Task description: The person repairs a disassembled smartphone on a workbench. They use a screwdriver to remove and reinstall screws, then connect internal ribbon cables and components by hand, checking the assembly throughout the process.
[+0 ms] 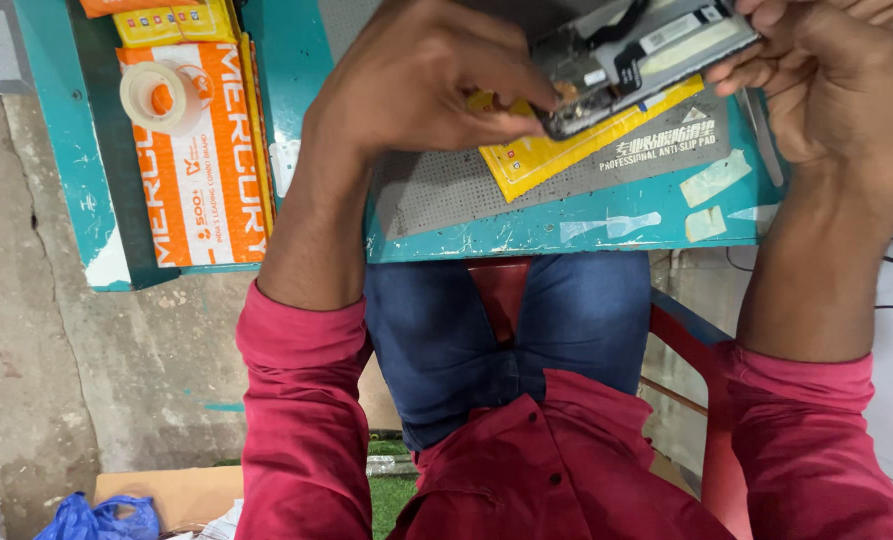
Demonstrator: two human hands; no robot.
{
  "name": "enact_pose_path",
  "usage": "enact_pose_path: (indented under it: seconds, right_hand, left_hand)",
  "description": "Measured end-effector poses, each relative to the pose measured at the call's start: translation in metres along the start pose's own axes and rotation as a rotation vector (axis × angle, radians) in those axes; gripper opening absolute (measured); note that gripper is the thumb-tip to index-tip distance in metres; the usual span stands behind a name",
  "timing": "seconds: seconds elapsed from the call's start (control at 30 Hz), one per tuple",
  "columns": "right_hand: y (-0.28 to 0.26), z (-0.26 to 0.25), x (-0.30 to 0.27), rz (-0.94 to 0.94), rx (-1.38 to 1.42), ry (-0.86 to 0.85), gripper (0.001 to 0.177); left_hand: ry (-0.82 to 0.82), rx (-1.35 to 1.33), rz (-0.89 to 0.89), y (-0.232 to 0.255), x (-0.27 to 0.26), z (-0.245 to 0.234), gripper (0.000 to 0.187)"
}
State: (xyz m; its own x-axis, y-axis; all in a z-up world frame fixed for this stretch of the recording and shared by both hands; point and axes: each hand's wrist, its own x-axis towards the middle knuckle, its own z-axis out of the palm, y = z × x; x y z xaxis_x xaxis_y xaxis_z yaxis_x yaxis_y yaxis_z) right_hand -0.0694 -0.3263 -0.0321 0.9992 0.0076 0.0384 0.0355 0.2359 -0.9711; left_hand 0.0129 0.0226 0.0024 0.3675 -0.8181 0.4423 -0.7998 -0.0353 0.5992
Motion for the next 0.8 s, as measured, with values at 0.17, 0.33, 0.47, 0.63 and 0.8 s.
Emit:
enact_pose_path:
  seconds: [0.17, 0.33, 0.47, 0.63, 0.8]
  right_hand:
    - [-0.001, 0.009, 0.0, 0.043, -0.171, -0.04, 0.017]
    - [-0.004, 0.029, 0.0, 0.133, -0.33, -0.038, 0.015]
    - [-0.004, 0.039, 0.003, 0.055, -0.465, -0.096, 0.01]
    - [-0.002, 0.049, 0.001, 0.073, -0.615, 0.061, 0.027]
    - [0.003, 0.054, -0.002, -0.263, -0.944, 0.048, 0.023]
  left_hand:
    - [-0.169, 0.144, -0.072, -0.004, 0.004, 0.009, 0.014]
    - [-0.269, 0.191, -0.435, -0.004, 0.003, 0.004, 0.018]
    - [-0.191, 0.394, -0.59, 0.006, 0.003, 0.008, 0.054]
    - [-0.002, 0.573, -0.534, 0.041, -0.016, 0.042, 0.115]
    - [0.097, 0.619, -0.492, 0.051, -0.033, 0.069, 0.113]
